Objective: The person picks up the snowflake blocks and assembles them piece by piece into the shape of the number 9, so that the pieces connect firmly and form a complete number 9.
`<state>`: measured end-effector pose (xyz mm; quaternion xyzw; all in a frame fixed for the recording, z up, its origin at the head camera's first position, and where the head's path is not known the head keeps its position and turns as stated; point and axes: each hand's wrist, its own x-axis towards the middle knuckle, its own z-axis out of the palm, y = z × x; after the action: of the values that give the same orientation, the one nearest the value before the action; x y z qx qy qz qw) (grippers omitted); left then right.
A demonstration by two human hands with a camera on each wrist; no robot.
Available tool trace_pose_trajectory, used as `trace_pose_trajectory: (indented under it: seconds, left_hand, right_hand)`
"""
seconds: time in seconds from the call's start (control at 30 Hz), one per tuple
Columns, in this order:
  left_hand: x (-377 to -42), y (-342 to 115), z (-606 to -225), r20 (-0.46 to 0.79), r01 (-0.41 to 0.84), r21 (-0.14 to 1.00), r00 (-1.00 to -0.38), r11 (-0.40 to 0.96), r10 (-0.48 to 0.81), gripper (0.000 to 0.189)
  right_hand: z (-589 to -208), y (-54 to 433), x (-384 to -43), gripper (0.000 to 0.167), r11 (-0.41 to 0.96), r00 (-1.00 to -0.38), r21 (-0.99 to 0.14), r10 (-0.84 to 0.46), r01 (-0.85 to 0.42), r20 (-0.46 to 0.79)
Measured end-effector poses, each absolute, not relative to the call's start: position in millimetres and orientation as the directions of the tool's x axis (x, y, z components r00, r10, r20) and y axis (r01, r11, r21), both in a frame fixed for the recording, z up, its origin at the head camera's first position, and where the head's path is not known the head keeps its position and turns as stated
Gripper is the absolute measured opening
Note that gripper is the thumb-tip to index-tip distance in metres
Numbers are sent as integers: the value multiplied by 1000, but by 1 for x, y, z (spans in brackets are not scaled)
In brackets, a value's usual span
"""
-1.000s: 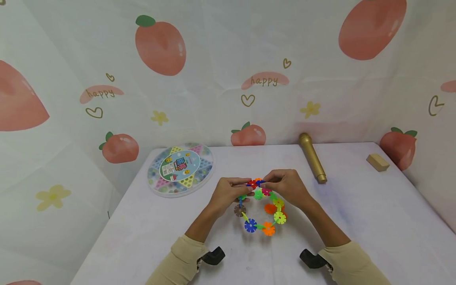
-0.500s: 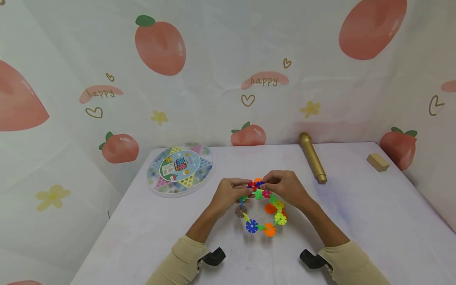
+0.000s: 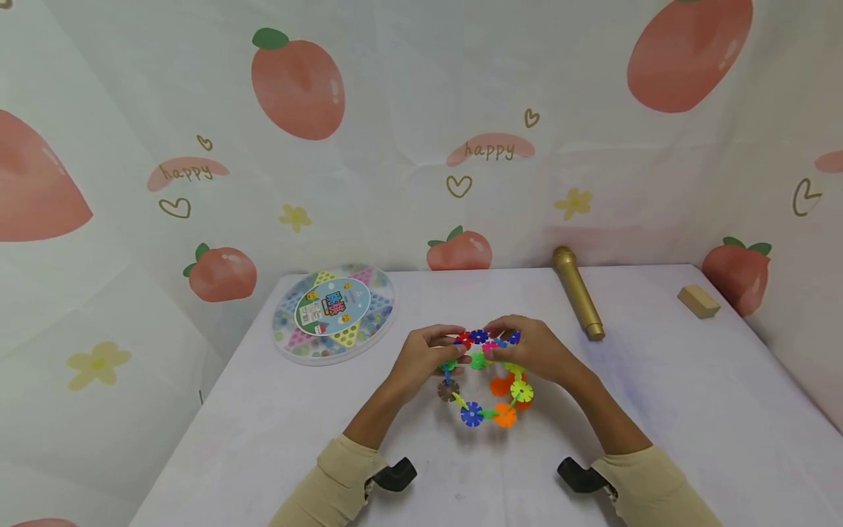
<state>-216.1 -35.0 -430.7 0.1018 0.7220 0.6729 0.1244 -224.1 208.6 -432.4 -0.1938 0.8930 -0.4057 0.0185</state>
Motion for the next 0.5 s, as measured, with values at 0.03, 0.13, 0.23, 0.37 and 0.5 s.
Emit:
trace_pose_trajectory:
  seconds: [0.03,0.13,0.23,0.37,0.5]
  left_hand:
    - [-216,-35,-431,-39,-17,997,-946,71,321,35]
    - [-216,-36,-431,-30,-5,997,-941,74,338,38]
    - [-216,-36,-431,-22,4,997,-936,74,350,38]
    - [-215,-36,-430,-28,-4,998,-933,68,358,37]
    - [-215,-36,-431,-39,-18,998,-931,63,362,35]
  right_hand:
    - [-432,209,-224,43,601,-925,-733,-365,-320,104]
    - [-430,209,-224,48,624,-929,-727,-368,-288,52]
    - [-429,208,-225,51,647,-928,-709,-371,-280,29]
    - [-428,206,-225,47,664,-932,-699,-363,-266,9]
    - [-429,207,-225,43,669,-931,-693,-365,-268,7]
